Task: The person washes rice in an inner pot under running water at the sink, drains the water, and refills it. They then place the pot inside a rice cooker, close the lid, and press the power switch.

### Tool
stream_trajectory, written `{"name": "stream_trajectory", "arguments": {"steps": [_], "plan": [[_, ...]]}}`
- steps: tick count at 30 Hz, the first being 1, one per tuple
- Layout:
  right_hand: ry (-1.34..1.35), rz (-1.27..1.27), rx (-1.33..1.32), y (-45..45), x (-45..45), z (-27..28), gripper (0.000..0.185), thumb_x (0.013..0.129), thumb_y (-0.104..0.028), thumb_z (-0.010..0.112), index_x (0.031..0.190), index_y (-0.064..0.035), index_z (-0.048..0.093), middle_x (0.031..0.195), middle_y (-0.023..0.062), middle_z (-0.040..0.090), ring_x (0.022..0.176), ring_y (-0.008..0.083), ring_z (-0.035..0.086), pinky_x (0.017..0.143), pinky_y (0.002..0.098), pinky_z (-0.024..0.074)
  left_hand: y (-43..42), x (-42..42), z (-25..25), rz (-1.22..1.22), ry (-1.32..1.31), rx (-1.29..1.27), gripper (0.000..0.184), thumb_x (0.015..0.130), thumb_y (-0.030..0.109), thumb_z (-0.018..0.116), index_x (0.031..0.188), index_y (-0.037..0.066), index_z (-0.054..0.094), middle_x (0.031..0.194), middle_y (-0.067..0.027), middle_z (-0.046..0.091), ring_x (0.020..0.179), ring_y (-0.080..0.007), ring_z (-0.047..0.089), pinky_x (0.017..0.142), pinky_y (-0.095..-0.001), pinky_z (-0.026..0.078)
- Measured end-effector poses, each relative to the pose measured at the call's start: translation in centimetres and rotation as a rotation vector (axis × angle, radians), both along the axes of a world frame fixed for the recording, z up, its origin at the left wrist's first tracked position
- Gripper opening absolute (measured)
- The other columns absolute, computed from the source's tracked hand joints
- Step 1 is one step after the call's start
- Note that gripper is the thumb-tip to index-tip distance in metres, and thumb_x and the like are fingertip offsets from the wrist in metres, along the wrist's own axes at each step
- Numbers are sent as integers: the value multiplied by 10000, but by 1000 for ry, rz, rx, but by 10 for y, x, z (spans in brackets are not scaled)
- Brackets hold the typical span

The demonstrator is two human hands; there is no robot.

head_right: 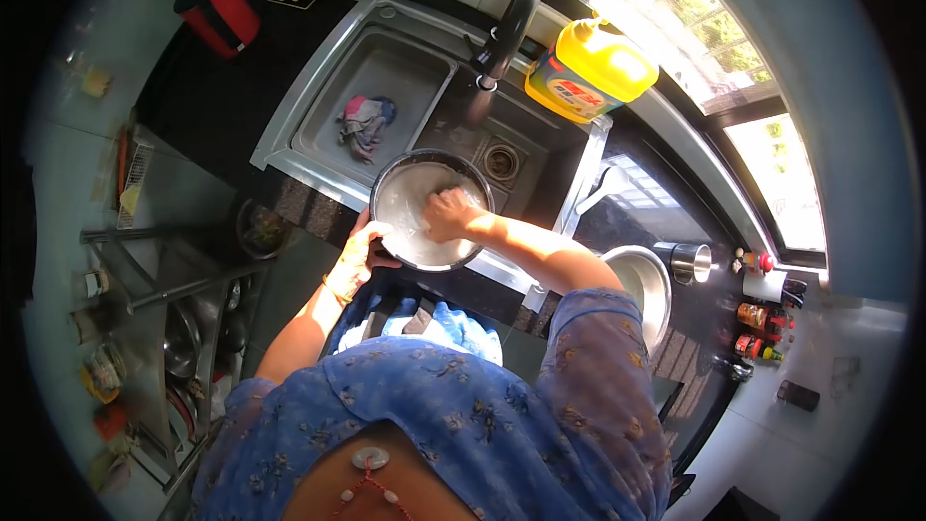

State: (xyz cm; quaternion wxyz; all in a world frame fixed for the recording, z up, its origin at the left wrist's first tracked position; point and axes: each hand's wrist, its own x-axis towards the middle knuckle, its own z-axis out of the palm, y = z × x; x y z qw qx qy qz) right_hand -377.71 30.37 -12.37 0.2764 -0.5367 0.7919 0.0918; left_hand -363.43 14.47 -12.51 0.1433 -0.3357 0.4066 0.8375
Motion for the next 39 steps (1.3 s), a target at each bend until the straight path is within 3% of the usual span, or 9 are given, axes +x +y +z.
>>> {"name": "stream_trajectory", "arguments": {"steps": [6, 12, 16, 22, 24, 29, 34, 36, 39], "plan": [[-412, -238, 54, 5, 19, -20, 388, 689, -253, 658, 1016, -46, 676, 1014, 168, 664, 956, 326, 634, 794, 403, 506, -2, 0, 1, -12, 23, -3, 785, 781, 284, 598, 1460, 179, 218, 1066, -114, 598, 843, -228, 642, 560, -410, 575], [-946, -625, -181, -4, 17, -5, 406, 670, -186, 668, 1048, -36, 669, 895, 114, 698, 791, 264, 666, 731, 394, 519, -7, -2, 9, -84, 56, 2, 795, 763, 299, 616, 1451, 192, 231, 1109, -128, 584, 871, -239, 636, 594, -416, 576], [-453, -588, -305, -22, 26, 33, 313, 731, -258, 699, 930, -18, 675, 808, 201, 669, 760, 345, 659, 681, 417, 520, -8, -1, 7, -93, 38, -10, 833, 746, 300, 636, 1456, 190, 214, 1165, -139, 547, 934, -261, 614, 633, -431, 570], [-133, -186, -359, -33, 14, 22, 251, 800, -310, 590, 712, -85, 660, 715, 140, 640, 686, 340, 647, 565, 434, 507, -7, -3, 9, -123, 23, -66, 758, 739, 338, 608, 1425, 231, 305, 1192, -117, 523, 935, -269, 596, 678, -461, 561], [-75, -14, -503, -39, 7, 5, 229, 733, -309, 600, 696, -99, 684, 715, 126, 640, 675, 313, 639, 603, 423, 500, -7, -3, 9, -122, 7, -69, 765, 737, 337, 611, 1428, 233, 300, 1197, -118, 520, 937, -268, 594, 678, -461, 559], [109, 328, -628, -49, -7, -28, 250, 728, -232, 608, 927, -85, 643, 939, 69, 604, 1021, 239, 549, 862, 385, 420, -8, -2, 8, -100, 51, -27, 850, 724, 290, 655, 1454, 201, 230, 1122, -100, 543, 950, -263, 583, 642, -461, 559], [200, 134, -409, -22, -12, -28, 261, 746, -262, 609, 926, -76, 641, 968, 104, 622, 970, 257, 594, 818, 424, 449, -5, -1, 0, -45, 33, -15, 838, 724, 274, 656, 1450, 201, 243, 1135, -104, 540, 968, -265, 587, 625, -458, 568], [27, -99, -75, -11, -11, -20, 331, 706, -295, 636, 957, -80, 650, 973, 133, 631, 917, 279, 622, 777, 445, 464, -4, 0, -2, -33, 28, -5, 838, 723, 269, 657, 1449, 201, 244, 1144, -107, 538, 962, -265, 593, 614, -453, 573], [-67, -187, -5, 5, 5, -13, 423, 722, -332, 633, 1062, -82, 646, 1008, 173, 645, 944, 331, 635, 801, 456, 488, -4, -1, -3, -43, 43, 3, 815, 739, 280, 643, 1448, 204, 247, 1146, -119, 543, 921, -262, 611, 589, -440, 579]]}}
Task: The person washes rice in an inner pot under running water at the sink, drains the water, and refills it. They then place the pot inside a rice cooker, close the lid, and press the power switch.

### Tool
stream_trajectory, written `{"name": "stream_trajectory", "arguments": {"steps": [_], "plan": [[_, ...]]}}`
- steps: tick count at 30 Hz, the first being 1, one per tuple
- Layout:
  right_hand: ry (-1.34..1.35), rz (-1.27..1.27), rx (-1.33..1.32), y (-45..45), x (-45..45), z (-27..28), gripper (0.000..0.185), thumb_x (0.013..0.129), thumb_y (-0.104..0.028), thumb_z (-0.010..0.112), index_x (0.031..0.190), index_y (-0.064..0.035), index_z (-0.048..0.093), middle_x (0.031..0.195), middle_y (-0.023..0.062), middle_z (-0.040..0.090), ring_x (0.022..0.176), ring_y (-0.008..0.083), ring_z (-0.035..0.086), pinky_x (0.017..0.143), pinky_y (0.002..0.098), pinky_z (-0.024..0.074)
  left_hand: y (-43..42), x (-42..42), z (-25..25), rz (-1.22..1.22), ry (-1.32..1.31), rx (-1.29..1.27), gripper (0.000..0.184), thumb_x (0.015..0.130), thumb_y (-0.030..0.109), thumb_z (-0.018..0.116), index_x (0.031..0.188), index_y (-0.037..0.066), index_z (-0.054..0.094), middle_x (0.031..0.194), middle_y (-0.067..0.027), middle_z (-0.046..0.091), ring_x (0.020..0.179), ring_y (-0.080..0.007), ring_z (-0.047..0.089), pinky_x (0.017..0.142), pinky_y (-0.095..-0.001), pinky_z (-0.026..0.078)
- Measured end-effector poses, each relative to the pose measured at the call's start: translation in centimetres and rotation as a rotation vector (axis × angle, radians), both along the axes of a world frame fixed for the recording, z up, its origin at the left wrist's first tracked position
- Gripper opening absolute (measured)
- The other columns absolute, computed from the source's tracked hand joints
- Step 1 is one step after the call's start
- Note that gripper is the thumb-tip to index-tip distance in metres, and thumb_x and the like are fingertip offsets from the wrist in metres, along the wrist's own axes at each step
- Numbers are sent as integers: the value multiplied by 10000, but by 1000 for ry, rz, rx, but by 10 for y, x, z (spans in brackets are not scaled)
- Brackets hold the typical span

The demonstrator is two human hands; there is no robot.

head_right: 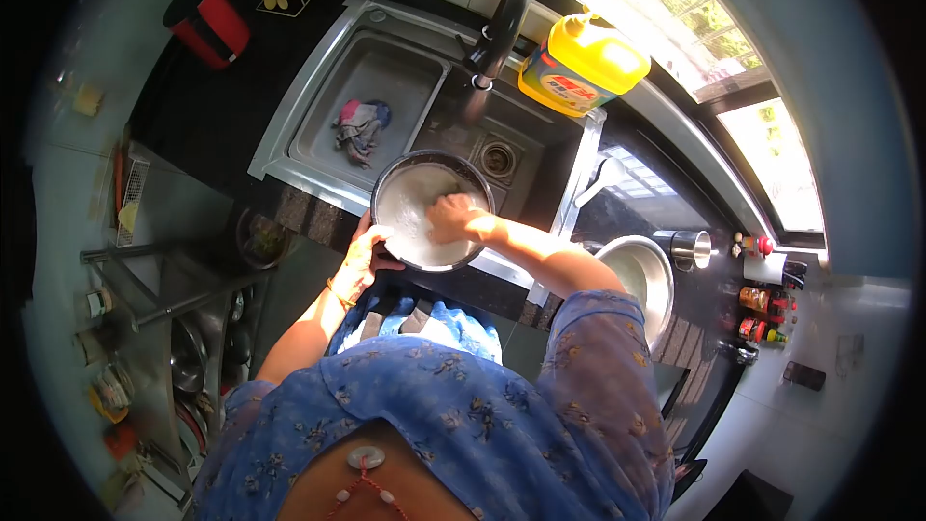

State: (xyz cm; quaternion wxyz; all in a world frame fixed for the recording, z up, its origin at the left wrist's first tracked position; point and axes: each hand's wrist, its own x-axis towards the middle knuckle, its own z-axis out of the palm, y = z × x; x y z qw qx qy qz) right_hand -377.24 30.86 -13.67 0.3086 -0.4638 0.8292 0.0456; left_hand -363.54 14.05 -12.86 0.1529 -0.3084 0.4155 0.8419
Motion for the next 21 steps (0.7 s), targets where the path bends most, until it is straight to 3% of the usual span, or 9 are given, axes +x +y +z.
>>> {"name": "stream_trajectory", "arguments": {"steps": [1, 3, 6, 8, 11, 15, 17, 19, 21], "plan": [[-127, -56, 151, 0, 4, 9, 447, 738, -340, 632, 1106, -87, 629, 1046, 183, 638, 963, 352, 632, 812, 459, 497, 1, 0, 1, 18, -5, 5, 808, 749, 286, 633, 1450, 204, 240, 1138, -124, 549, 905, -260, 618, 584, -437, 580], [-296, -123, 165, -2, 15, 10, 470, 712, -317, 645, 1116, -76, 631, 990, 193, 666, 975, 357, 629, 825, 431, 498, 2, 1, 3, 29, -12, 13, 800, 758, 292, 624, 1451, 204, 233, 1131, -128, 555, 889, -259, 626, 580, -434, 580], [-472, -184, 11, -5, 23, 1, 439, 669, -229, 662, 1069, -50, 662, 971, 175, 675, 917, 323, 648, 791, 415, 505, 2, 2, 6, -11, 6, 14, 807, 770, 308, 610, 1458, 196, 203, 1115, -131, 564, 903, -262, 627, 578, -433, 580], [-711, -403, -85, -9, 23, -1, 498, 600, -186, 703, 1075, -41, 657, 896, 137, 677, 819, 267, 642, 714, 393, 509, 0, 1, 8, -15, 18, 44, 854, 752, 292, 629, 1464, 186, 171, 1118, -135, 563, 916, -271, 625, 593, -443, 578], [-858, -678, -296, -12, 25, 2, 524, 644, -213, 714, 1122, -19, 620, 908, 112, 662, 834, 182, 612, 725, 318, 492, -1, -2, 11, -6, 20, 9, 881, 729, 264, 650, 1464, 189, 169, 1119, -135, 562, 917, -278, 623, 614, -460, 576], [-797, -729, -440, -11, 6, 43, 425, 685, -193, 712, 1067, -14, 657, 803, 89, 672, 742, 174, 630, 688, 340, 502, -4, -10, 10, -49, 46, -14, 897, 710, 232, 663, 1460, 187, 172, 1111, -131, 563, 915, -281, 621, 632, -474, 573], [-650, -729, -521, -8, 6, 48, 345, 759, -268, 695, 987, -10, 679, 750, 114, 674, 700, 229, 655, 671, 377, 503, -2, -13, 11, -38, 30, 36, 884, 714, 213, 657, 1456, 180, 176, 1109, -129, 562, 909, -277, 621, 619, -479, 574], [-296, -734, -426, -7, 4, 57, 391, 833, -385, 637, 905, -2, 673, 735, 173, 656, 702, 309, 655, 657, 419, 496, -1, -18, 15, -39, 51, 62, 883, 723, 194, 649, 1457, 180, 158, 1090, -124, 560, 901, -274, 620, 611, -486, 577], [-246, -686, -395, 1, -3, 64, 473, 868, -473, 573, 839, -8, 660, 711, 206, 630, 690, 360, 635, 665, 447, 487, -2, -22, 8, -38, 38, 95, 883, 732, 180, 641, 1460, 193, 141, 1063, -116, 560, 877, -271, 622, 604, -492, 578]]}}
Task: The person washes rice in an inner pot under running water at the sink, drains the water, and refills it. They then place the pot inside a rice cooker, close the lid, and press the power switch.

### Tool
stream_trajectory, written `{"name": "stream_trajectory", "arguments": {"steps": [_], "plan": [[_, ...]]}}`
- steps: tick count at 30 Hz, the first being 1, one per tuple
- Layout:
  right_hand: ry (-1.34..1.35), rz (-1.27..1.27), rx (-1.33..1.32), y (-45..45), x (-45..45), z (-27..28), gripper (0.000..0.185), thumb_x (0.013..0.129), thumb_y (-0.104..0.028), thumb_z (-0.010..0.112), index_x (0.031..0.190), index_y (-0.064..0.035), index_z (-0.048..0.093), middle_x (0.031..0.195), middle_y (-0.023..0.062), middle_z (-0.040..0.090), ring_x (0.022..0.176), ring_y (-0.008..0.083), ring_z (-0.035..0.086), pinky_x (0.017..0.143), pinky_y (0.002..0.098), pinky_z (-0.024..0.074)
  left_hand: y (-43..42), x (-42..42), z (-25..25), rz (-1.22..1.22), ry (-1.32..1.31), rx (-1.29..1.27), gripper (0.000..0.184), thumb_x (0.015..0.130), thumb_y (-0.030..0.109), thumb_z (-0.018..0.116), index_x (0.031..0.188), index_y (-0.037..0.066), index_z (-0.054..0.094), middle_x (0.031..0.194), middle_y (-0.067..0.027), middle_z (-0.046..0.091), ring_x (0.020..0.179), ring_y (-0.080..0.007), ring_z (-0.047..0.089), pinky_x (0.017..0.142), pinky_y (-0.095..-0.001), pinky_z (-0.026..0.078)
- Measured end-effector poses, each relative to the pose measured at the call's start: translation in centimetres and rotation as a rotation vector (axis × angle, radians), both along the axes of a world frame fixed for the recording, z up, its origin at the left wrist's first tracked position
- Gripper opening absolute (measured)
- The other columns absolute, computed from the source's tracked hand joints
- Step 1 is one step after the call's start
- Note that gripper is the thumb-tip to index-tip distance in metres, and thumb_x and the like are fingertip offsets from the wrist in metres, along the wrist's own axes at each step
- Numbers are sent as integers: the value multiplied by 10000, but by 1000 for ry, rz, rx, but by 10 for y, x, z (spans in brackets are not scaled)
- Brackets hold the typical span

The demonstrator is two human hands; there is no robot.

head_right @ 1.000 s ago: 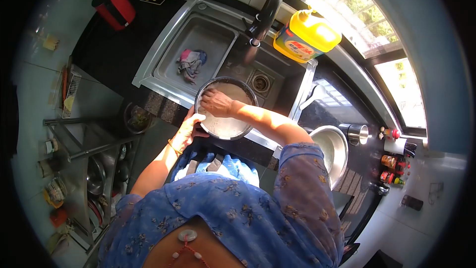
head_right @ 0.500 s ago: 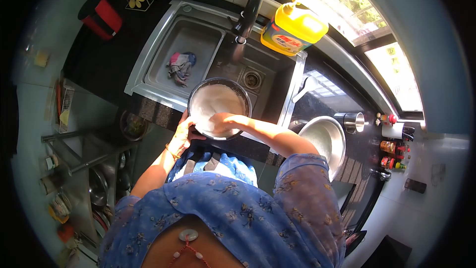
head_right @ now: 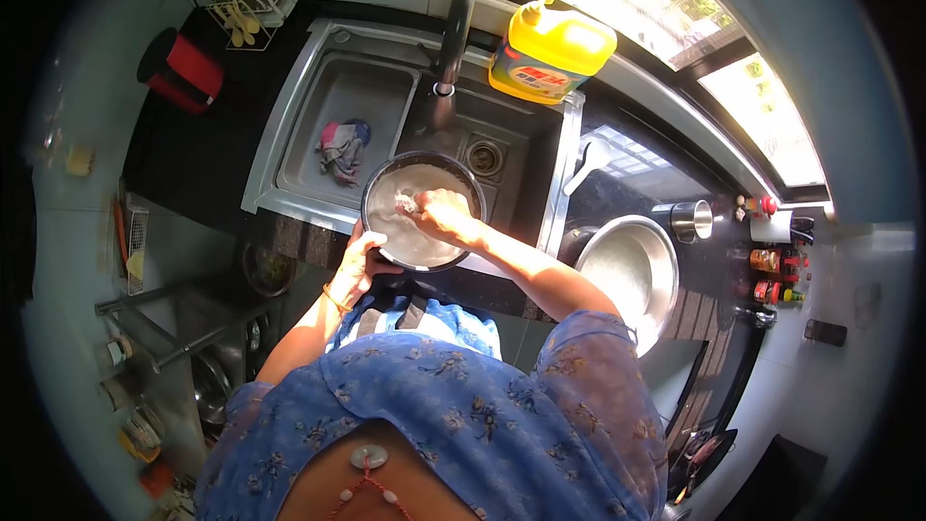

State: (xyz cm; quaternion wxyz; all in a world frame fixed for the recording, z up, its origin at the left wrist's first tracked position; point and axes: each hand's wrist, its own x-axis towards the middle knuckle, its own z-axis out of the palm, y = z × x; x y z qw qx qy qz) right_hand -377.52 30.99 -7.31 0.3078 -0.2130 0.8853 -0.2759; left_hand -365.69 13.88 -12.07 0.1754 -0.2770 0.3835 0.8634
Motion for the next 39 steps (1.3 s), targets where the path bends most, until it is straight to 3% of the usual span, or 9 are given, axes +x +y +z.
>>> {"name": "stream_trajectory", "arguments": {"steps": [4, 8, 10, 16, 26, 30, 33, 36, 39], "plan": [[210, 53, 75, 13, -11, -21, 493, 871, -478, 564, 800, 7, 615, 747, 204, 616, 821, 370, 638, 733, 461, 487, 0, -8, -9, -46, 2, 5, 898, 736, 171, 634, 1465, 200, 110, 1066, -121, 549, 897, -273, 611, 615, -496, 578], [231, -121, 251, 20, -23, -48, 538, 840, -423, 604, 1075, 55, 529, 917, 266, 611, 926, 397, 618, 812, 452, 507, 8, -21, 4, -74, -8, -26, 785, 740, 197, 601, 1412, 196, 196, 1159, -138, 514, 986, -302, 588, 637, -494, 575], [222, -117, 215, 17, -30, -66, 527, 784, -377, 648, 1060, 62, 554, 951, 281, 615, 921, 391, 623, 791, 442, 515, 14, -27, 10, -100, 8, -69, 663, 749, 220, 571, 1356, 193, 303, 1221, -145, 494, 1029, -328, 584, 654, -484, 577], [307, 148, 123, -24, -32, -83, 310, 601, -211, 678, 789, 36, 675, 866, 232, 656, 863, 373, 635, 786, 431, 514, 20, -47, 8, -139, 19, -60, 940, 697, 180, 649, 1462, 193, 103, 1170, -155, 505, 1029, -292, 550, 643, -509, 559], [-746, 30, -22, 13, -27, -31, 539, 609, -118, 671, 1141, -49, 620, 909, 148, 670, 881, 271, 641, 755, 375, 492, 22, -58, 3, -132, -96, -120, 936, 683, 157, 632, 1464, 188, 117, 1162, -184, 508, 975, -313, 571, 649, -491, 564], [-272, 39, 52, 23, -31, -33, 394, 714, -255, 705, 1031, -26, 652, 869, 184, 674, 811, 320, 659, 725, 420, 503, 21, -66, -5, -119, -66, -111, 928, 670, 147, 628, 1458, 184, 140, 1173, -184, 499, 943, -312, 583, 578, -454, 579], [181, 205, 150, 24, -41, -24, 452, 882, -462, 526, 809, -49, 695, 750, 188, 660, 749, 363, 653, 665, 443, 518, 23, -72, -3, -129, -50, -113, 928, 656, 145, 638, 1449, 155, 157, 1183, -184, 484, 951, -319, 578, 564, -449, 583], [322, 319, 118, 18, -55, -36, 452, 881, -451, 530, 729, -52, 678, 634, 169, 629, 635, 369, 637, 591, 441, 511, 25, -75, -3, -132, -64, -115, 929, 649, 151, 641, 1447, 153, 165, 1176, -180, 483, 959, -318, 572, 565, -446, 585], [566, 482, 20, 14, -77, -63, 370, 844, -396, 575, 712, -63, 669, 798, 128, 656, 775, 324, 647, 675, 443, 490, 27, -78, -5, -142, -35, -119, 938, 642, 165, 647, 1447, 146, 165, 1170, -179, 481, 965, -317, 565, 586, -455, 582]]}}
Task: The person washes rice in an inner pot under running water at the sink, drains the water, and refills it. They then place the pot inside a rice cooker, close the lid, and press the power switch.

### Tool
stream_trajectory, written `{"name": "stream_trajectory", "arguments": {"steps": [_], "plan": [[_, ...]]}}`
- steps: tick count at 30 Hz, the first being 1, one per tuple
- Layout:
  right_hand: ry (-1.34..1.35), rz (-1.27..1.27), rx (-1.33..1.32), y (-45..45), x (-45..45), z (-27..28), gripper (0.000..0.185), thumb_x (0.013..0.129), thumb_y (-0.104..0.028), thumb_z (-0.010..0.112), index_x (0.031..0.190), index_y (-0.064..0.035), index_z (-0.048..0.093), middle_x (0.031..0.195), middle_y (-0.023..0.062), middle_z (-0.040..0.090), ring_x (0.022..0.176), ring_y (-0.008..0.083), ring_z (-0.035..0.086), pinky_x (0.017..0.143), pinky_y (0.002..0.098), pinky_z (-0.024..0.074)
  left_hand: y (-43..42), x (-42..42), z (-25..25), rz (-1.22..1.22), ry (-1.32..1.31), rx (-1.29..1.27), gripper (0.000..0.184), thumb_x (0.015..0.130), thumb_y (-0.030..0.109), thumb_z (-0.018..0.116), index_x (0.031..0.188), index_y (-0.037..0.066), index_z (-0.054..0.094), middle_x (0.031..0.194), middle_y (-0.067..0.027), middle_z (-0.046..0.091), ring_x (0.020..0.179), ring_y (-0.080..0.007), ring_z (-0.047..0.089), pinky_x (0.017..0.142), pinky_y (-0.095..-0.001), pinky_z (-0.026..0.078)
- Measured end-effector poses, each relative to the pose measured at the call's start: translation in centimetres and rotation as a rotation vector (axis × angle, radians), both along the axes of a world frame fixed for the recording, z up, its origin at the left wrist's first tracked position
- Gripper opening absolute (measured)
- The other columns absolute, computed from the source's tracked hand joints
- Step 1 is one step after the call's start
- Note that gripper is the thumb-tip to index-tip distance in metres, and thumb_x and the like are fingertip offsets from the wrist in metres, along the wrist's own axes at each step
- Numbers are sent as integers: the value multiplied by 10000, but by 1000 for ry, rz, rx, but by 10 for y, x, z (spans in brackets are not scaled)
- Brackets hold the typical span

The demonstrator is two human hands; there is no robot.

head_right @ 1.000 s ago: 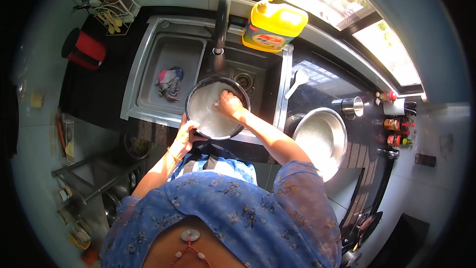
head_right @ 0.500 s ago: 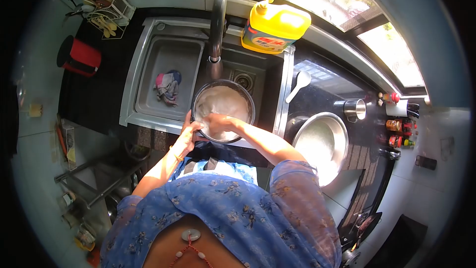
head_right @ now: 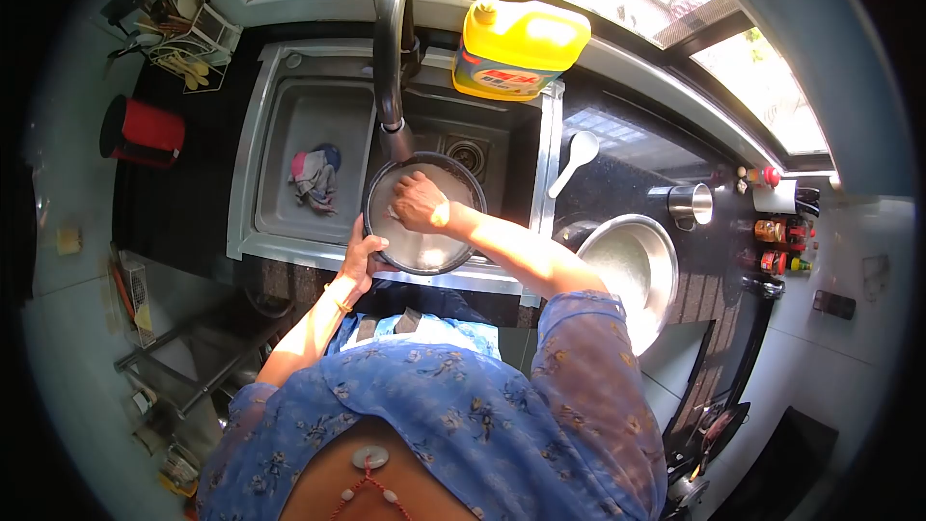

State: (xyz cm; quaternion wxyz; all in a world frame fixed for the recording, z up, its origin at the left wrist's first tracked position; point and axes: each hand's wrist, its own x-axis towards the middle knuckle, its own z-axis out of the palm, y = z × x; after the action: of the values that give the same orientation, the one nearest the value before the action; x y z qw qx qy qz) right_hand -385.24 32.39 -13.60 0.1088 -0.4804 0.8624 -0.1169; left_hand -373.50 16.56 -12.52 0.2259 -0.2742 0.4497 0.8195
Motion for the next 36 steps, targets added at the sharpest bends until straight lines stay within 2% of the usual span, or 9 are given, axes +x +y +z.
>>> {"name": "stream_trajectory", "arguments": {"steps": [2, 6, 11, 13, 17, 23, 29, 32, 36], "plan": [[93, 94, -1, -1, -7, -12, 230, 800, -288, 609, 856, -71, 664, 985, 109, 638, 948, 292, 622, 799, 447, 459, 2, -1, 0, 0, 3, -17, 943, 640, 172, 648, 1448, 140, 163, 1167, -179, 481, 963, -316, 564, 598, -462, 580], [-148, -137, 193, 13, -11, -28, 417, 726, -283, 668, 1059, -52, 572, 920, 173, 643, 879, 322, 639, 751, 461, 499, 3, -7, -1, 9, 35, -32, 960, 635, 192, 654, 1451, 124, 154, 1159, -181, 484, 968, -317, 559, 622, -475, 573], [-233, -214, 117, 46, 4, -17, 496, 651, -303, 683, 1072, -64, 575, 868, 191, 650, 844, 370, 640, 741, 441, 514, 10, -12, 0, 30, 3, 1, 937, 648, 179, 640, 1450, 136, 158, 1136, -179, 496, 969, -311, 561, 603, -466, 571], [-539, -214, 360, 46, 15, -12, 467, 645, -280, 662, 1062, -79, 603, 887, 184, 661, 886, 357, 638, 769, 430, 510, 14, -14, -1, 30, 4, 1, 926, 653, 176, 634, 1449, 140, 162, 1129, -179, 500, 966, -310, 563, 599, -463, 570], [-796, -353, 242, 32, 40, -23, 469, 636, -161, 652, 1091, -46, 627, 953, 190, 671, 942, 329, 640, 805, 411, 498, 16, -14, -7, 10, -1, 9, 895, 670, 167, 620, 1444, 150, 170, 1143, -183, 499, 954, -308, 572, 607, -464, 578], [-1099, -600, -55, 16, 30, 8, 511, 609, -142, 700, 1107, -46, 638, 930, 149, 681, 913, 259, 646, 809, 361, 492, 12, -13, -12, 18, -1, 46, 875, 698, 167, 611, 1445, 157, 156, 1172, -176, 493, 997, -322, 571, 616, -459, 586], [-674, -654, -75, 15, 14, 27, 389, 789, -363, 671, 841, 18, 615, 778, 234, 635, 718, 355, 627, 663, 438, 489, 16, -16, -13, 23, 4, 57, 866, 700, 162, 612, 1443, 156, 165, 1203, -168, 470, 1024, -316, 562, 603, -428, 596], [-492, -641, 47, 16, 10, 25, 435, 785, -402, 668, 841, 27, 614, 759, 214, 622, 740, 344, 616, 701, 444, 480, 17, -21, -8, 24, 4, 70, 860, 693, 156, 617, 1438, 146, 187, 1201, -158, 462, 1030, -303, 551, 600, -424, 598], [-130, -503, 31, 16, 11, 9, 529, 753, -436, 676, 1009, 19, 589, 989, 195, 572, 1000, 341, 544, 814, 510, 422, 17, -23, -10, 27, 23, 61, 860, 677, 145, 628, 1430, 126, 212, 1163, -142, 468, 1004, -276, 544, 595, -423, 597]]}}
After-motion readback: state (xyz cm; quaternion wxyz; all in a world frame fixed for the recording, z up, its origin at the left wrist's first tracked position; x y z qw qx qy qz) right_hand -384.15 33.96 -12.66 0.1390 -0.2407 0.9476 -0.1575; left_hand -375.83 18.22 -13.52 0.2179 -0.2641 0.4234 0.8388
